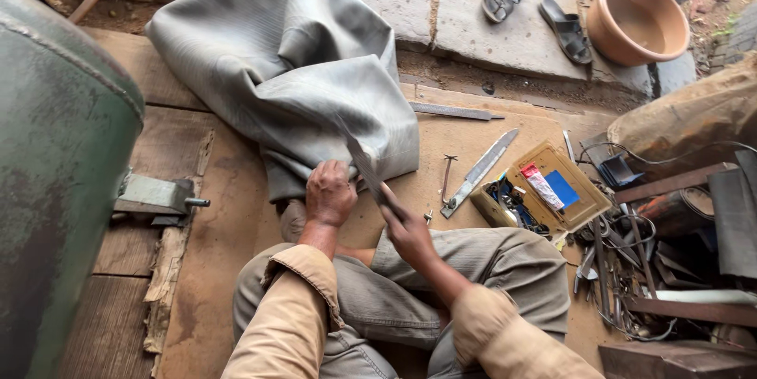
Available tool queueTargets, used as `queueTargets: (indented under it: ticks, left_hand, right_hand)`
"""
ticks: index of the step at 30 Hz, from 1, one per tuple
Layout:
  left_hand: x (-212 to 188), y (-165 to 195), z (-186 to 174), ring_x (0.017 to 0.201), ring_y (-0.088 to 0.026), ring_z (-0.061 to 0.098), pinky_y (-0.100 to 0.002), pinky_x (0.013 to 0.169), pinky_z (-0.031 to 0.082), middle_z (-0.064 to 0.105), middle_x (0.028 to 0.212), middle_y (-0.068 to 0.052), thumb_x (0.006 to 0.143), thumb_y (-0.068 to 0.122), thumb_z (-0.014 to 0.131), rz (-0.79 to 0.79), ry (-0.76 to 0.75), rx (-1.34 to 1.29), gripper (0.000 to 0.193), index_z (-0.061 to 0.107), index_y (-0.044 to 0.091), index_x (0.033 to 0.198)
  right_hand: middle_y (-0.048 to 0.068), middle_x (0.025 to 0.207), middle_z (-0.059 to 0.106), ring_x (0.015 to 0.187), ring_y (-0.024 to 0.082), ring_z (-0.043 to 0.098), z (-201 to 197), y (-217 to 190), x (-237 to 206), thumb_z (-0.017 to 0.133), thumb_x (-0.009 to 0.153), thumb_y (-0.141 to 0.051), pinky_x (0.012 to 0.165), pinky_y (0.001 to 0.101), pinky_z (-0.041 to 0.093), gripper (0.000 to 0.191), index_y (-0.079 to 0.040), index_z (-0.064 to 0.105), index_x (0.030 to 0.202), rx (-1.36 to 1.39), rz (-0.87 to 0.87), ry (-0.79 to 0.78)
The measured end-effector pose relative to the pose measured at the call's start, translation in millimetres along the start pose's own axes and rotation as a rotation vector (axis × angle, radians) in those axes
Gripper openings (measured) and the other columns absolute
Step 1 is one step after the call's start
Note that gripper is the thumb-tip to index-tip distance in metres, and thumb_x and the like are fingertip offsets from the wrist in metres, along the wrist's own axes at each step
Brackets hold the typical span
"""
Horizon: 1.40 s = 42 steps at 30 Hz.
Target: The person scrapes the surface of a rubber inner tube with a file by hand while sitting on the floor. They move the file back and forth across a specific area of the tube and briefly handle a phone.
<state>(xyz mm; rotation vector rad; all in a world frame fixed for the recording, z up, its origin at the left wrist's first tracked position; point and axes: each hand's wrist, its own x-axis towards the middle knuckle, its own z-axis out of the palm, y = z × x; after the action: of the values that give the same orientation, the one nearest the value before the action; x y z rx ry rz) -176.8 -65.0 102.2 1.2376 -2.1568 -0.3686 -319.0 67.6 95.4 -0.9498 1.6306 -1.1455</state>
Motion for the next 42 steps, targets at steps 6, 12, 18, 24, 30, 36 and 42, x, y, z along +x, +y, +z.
queueTargets:
  ticks: [6, 12, 18, 24, 30, 36, 42]
  left_hand:
    - [-11, 6, 2, 0.092, -0.039, 0.063, -0.049, 0.085, 0.05, 0.066, 0.092, -0.018, 0.077, 0.013, 0.074, 0.015, 0.044, -0.006, 0.018, 0.064, 0.002, 0.087]
    - [-23, 12, -2, 0.092, -0.038, 0.063, -0.049, 0.085, 0.05, 0.066, 0.091, -0.017, 0.085, 0.012, 0.072, 0.0, 0.037, -0.042, 0.014, 0.062, 0.002, 0.085]
    - [-16, 4, 0, 0.092, -0.038, 0.064, -0.049, 0.085, 0.051, 0.066, 0.091, -0.015, 0.078, 0.01, 0.072, 0.008, -0.007, -0.062, 0.015, 0.065, 0.003, 0.09]
    - [-12, 1, 7, 0.09, -0.038, 0.063, -0.05, 0.081, 0.05, 0.065, 0.091, -0.016, 0.081, 0.016, 0.078, -0.032, 0.047, -0.073, 0.021, 0.064, 0.002, 0.089]
    - [-17, 1, 9, 0.093, -0.034, 0.066, -0.047, 0.086, 0.052, 0.067, 0.094, -0.014, 0.081, 0.003, 0.07, -0.035, 0.028, -0.011, 0.011, 0.065, 0.003, 0.09]
    - [-15, -8, 10, 0.09, -0.035, 0.066, -0.048, 0.084, 0.052, 0.068, 0.091, -0.014, 0.078, 0.01, 0.075, -0.053, 0.028, -0.101, 0.015, 0.067, 0.003, 0.088]
    - [-15, -1, 9, 0.088, -0.036, 0.064, -0.048, 0.081, 0.052, 0.066, 0.088, -0.015, 0.081, 0.009, 0.074, -0.071, 0.078, -0.083, 0.013, 0.064, 0.003, 0.085]
  right_hand:
    - [-0.007, 0.061, 0.045, 0.049, 0.003, 0.039, -13, 5, 3, 0.06, 0.102, -0.02, 0.045, 0.0228, 0.035, 0.049, -0.018, 0.054, 0.151, 0.27, 0.092, 0.026]
    - [-0.003, 0.092, 0.064, 0.07, 0.005, 0.049, 21, -17, 55, 0.061, 0.106, -0.012, 0.059, 0.0261, 0.043, 0.045, -0.016, 0.053, 0.15, 0.212, -0.316, 0.043]
    - [-0.007, 0.067, 0.046, 0.055, 0.003, 0.041, 10, 31, 9, 0.061, 0.105, -0.014, 0.048, 0.0206, 0.036, 0.05, -0.02, 0.054, 0.154, 0.129, -0.096, 0.009]
    - [-0.006, 0.066, 0.049, 0.053, 0.003, 0.042, -7, 17, 10, 0.061, 0.103, -0.016, 0.046, 0.0221, 0.036, 0.048, -0.021, 0.056, 0.15, 0.192, 0.044, 0.016]
    - [-0.004, 0.086, 0.07, 0.065, 0.003, 0.054, 27, -23, 57, 0.064, 0.104, -0.017, 0.058, 0.0236, 0.049, 0.046, -0.018, 0.057, 0.15, 0.058, -0.204, 0.064]
    - [0.003, 0.058, 0.051, 0.052, 0.005, 0.047, 13, 7, -19, 0.059, 0.102, -0.021, 0.051, 0.0257, 0.044, 0.051, -0.023, 0.052, 0.153, -0.274, -0.073, 0.088]
    - [-0.005, 0.062, 0.05, 0.049, 0.004, 0.042, -7, 12, -13, 0.059, 0.102, -0.016, 0.043, 0.0223, 0.035, 0.051, -0.016, 0.053, 0.153, 0.193, 0.092, 0.06]
